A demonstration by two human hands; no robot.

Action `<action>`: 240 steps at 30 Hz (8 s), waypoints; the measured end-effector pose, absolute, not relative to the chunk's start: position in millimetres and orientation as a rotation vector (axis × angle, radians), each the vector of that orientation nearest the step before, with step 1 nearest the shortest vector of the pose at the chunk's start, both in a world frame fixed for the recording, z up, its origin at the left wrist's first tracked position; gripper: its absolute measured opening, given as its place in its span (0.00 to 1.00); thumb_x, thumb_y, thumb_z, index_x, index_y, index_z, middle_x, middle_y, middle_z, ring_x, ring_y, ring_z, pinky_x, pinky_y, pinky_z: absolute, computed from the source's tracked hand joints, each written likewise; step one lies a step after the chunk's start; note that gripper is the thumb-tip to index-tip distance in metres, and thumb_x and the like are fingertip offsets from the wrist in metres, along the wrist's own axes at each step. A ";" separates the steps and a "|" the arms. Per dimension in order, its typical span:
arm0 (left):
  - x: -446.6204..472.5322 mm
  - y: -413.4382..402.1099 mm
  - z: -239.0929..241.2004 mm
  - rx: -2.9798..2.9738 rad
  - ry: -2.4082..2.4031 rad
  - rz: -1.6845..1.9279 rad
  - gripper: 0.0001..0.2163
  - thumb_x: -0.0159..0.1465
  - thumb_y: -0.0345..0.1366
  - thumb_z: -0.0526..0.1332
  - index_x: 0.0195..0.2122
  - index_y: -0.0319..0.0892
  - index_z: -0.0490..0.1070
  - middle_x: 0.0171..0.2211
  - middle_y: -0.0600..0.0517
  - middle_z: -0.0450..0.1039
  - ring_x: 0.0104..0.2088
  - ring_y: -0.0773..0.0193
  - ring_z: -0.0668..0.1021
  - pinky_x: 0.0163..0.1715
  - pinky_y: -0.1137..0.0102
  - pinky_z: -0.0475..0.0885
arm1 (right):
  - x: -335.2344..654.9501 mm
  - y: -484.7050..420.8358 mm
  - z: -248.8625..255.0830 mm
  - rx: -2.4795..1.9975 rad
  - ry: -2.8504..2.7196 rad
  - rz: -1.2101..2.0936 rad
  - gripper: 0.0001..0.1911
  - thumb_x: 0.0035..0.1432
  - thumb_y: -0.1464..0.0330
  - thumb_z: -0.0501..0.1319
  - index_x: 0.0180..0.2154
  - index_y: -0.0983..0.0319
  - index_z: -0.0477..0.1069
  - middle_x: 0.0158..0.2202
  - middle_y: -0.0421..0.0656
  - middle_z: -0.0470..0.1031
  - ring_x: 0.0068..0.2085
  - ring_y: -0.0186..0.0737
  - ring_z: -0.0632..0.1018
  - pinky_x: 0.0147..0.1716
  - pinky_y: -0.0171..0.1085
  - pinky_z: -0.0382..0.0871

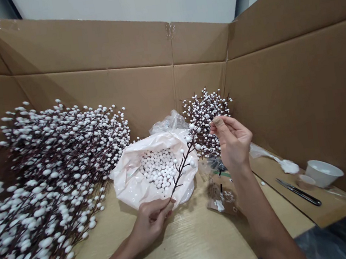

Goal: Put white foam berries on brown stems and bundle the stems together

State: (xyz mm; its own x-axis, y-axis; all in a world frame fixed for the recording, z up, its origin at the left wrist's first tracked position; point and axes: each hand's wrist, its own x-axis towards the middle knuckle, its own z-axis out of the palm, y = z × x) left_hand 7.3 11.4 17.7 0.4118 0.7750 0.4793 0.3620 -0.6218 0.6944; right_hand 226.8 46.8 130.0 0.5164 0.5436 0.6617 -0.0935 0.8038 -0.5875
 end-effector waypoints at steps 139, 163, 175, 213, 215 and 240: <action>-4.1 111.3 62.2 2.478 1.446 0.774 0.05 0.49 0.25 0.58 0.27 0.39 0.70 0.25 0.50 0.73 0.29 0.61 0.73 0.30 0.69 0.65 | 170.2 66.2 82.9 -0.648 -1.339 0.936 0.18 0.47 0.53 0.62 0.24 0.61 0.66 0.21 0.37 0.65 0.24 0.32 0.67 0.26 0.33 0.63; -20.6 35.7 76.1 0.995 0.743 1.187 0.16 0.37 0.36 0.74 0.29 0.39 0.79 0.29 0.49 0.79 0.29 0.67 0.77 0.33 0.75 0.71 | 153.9 34.1 88.6 -0.654 -1.531 0.977 0.14 0.54 0.58 0.59 0.26 0.62 0.65 0.26 0.40 0.67 0.30 0.35 0.72 0.31 0.35 0.70; -6.7 25.5 76.7 0.930 0.674 1.161 0.13 0.45 0.35 0.72 0.33 0.37 0.79 0.40 0.47 0.78 0.35 0.67 0.77 0.39 0.76 0.70 | 153.9 27.6 76.1 -0.666 -1.542 1.113 0.14 0.55 0.59 0.58 0.25 0.60 0.60 0.29 0.40 0.64 0.32 0.36 0.70 0.37 0.40 0.71; -6.1 26.1 72.3 0.756 0.738 1.271 0.15 0.35 0.30 0.75 0.25 0.36 0.76 0.26 0.51 0.79 0.29 0.68 0.79 0.37 0.76 0.71 | 155.9 24.8 75.7 -0.795 -1.820 0.908 0.10 0.58 0.68 0.54 0.25 0.62 0.59 0.24 0.37 0.56 0.25 0.30 0.59 0.21 0.32 0.52; -6.4 26.1 72.2 0.764 0.746 1.273 0.14 0.36 0.29 0.75 0.25 0.37 0.77 0.26 0.51 0.80 0.30 0.67 0.79 0.39 0.74 0.71 | 156.3 24.6 75.9 -0.809 -1.840 0.875 0.10 0.57 0.68 0.54 0.25 0.62 0.59 0.23 0.36 0.56 0.24 0.30 0.59 0.21 0.32 0.51; -11.7 29.2 68.9 0.922 0.855 1.291 0.14 0.31 0.31 0.75 0.21 0.38 0.76 0.23 0.54 0.78 0.25 0.70 0.77 0.30 0.77 0.70 | 154.8 26.0 72.7 -0.791 -1.874 0.870 0.10 0.56 0.70 0.54 0.23 0.62 0.60 0.23 0.37 0.58 0.25 0.31 0.61 0.22 0.32 0.53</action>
